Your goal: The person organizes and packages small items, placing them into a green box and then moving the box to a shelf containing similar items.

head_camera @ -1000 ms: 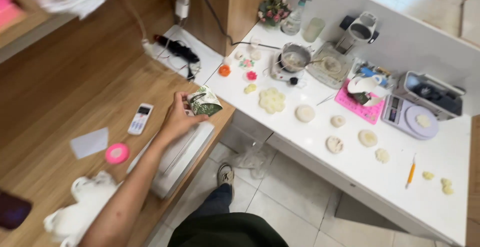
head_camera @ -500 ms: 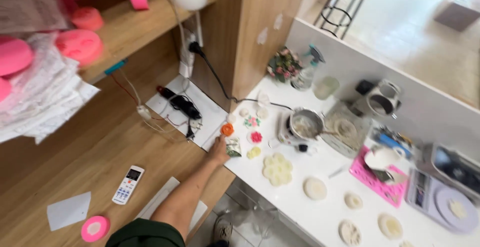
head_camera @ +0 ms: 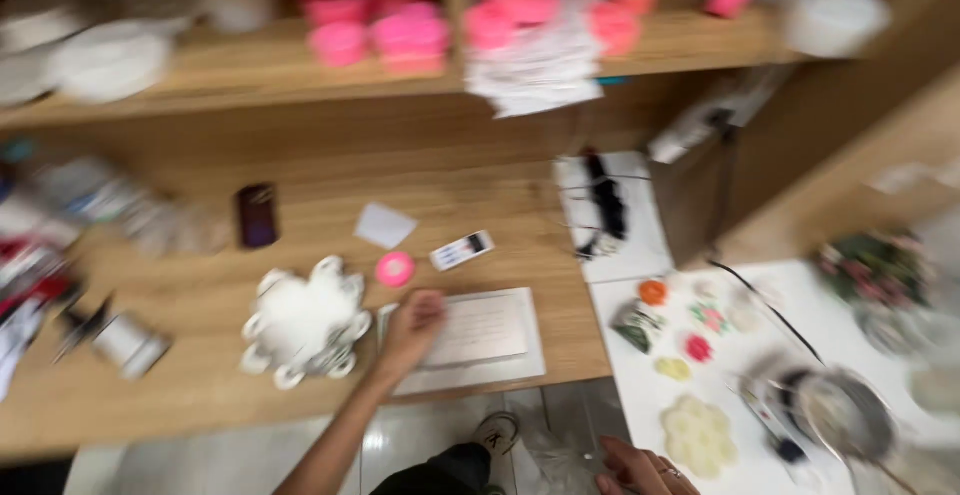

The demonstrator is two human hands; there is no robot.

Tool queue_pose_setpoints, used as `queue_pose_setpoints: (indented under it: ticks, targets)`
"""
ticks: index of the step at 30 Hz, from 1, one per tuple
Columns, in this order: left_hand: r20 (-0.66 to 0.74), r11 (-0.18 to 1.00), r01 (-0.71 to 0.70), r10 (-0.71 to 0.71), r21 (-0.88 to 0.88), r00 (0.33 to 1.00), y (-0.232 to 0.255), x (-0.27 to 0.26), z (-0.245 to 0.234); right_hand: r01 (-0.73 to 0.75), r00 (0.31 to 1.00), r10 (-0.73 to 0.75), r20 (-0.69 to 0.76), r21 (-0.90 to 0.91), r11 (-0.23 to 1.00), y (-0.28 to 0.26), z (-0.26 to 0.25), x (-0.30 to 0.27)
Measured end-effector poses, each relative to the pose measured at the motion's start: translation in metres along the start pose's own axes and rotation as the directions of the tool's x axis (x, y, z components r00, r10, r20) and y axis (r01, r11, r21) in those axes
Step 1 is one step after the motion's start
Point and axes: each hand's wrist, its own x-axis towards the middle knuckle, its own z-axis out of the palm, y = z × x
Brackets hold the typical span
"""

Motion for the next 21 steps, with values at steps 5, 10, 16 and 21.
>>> queue_pose_setpoints:
  ticks: [5, 10, 16, 21]
  targets:
    - [-0.381, 0.974, 0.222, -0.190, 0.042, 0.905, -0.071, -0.116, -0.120, -0.145, 0.862, 0.216, 0.458, -0.186, 0.972, 0.146, 0.084, -0.005]
    - [-0.459, 0.915, 0.399, -0.329, 0.061, 0.825, -0.041, -0.163, -0.148, -0.117, 0.785, 0.172, 0.596, -0.129, 0.985, 0.305, 0.181, -0.009]
    - [-0.211, 0.583, 0.186, -0.026, 0.791, 0.977, -0.034, -0.120, -0.200, -0.172, 0.743, 0.412, 0.527, -0.444, 0.879, 0.008, 0.077, 0.055]
    - [0.003, 0.279, 0.001, -0.014, 0.960, 1.000, -0.079, -0.056, -0.254, 0.193, 0.893, -0.180, 0.413, 0.012, 0.981, 0.361, 0.209, 0.031]
